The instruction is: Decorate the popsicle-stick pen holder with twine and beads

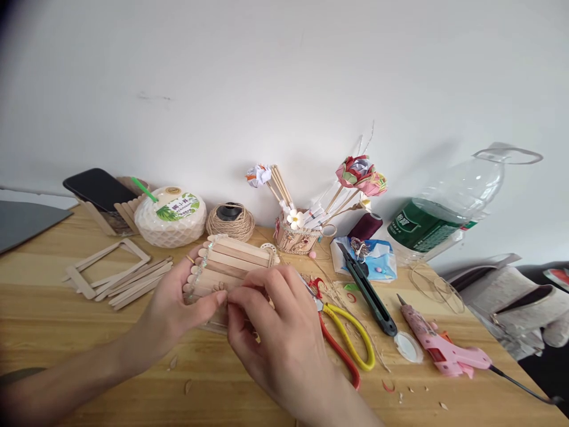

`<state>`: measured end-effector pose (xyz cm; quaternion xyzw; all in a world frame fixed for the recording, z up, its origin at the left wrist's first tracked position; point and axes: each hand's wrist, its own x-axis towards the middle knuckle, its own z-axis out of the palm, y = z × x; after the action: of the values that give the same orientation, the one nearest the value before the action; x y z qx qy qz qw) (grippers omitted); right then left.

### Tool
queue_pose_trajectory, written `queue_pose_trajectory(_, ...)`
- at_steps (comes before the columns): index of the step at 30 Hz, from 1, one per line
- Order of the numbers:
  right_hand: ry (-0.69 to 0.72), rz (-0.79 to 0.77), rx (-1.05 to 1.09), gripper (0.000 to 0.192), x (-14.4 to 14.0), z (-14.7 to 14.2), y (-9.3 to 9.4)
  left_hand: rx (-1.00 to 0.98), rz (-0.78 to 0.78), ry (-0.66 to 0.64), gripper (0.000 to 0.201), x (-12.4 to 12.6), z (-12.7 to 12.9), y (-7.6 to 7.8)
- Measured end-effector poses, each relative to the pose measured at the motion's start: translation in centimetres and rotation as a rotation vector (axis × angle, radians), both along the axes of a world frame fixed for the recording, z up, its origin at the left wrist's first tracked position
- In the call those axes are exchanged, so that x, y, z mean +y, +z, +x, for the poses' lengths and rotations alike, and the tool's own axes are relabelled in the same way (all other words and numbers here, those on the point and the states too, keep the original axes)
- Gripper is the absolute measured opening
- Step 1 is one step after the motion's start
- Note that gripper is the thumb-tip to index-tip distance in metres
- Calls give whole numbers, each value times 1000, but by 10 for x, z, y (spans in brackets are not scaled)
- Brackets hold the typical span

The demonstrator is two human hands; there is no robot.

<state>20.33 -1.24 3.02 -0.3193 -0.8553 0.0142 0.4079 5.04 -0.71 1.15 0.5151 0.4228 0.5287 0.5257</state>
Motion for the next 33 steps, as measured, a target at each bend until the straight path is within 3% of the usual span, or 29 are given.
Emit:
queue_pose_trajectory(15,4,4,1,15,1,2,2,39,-12,-31,37,3,0,3)
queue_pose_trajectory(20,37,-11,116,21,1,8,-2,29,-58,-17,39,1,0,9)
queue_pose_trajectory(23,-16,79,151,24,1,12,-1,26,-83,-21,39,0,0,9)
queue_pose_trajectory(33,62,351,-149,11,-2,15,-2,-40,-91,-54,44,0,0,8)
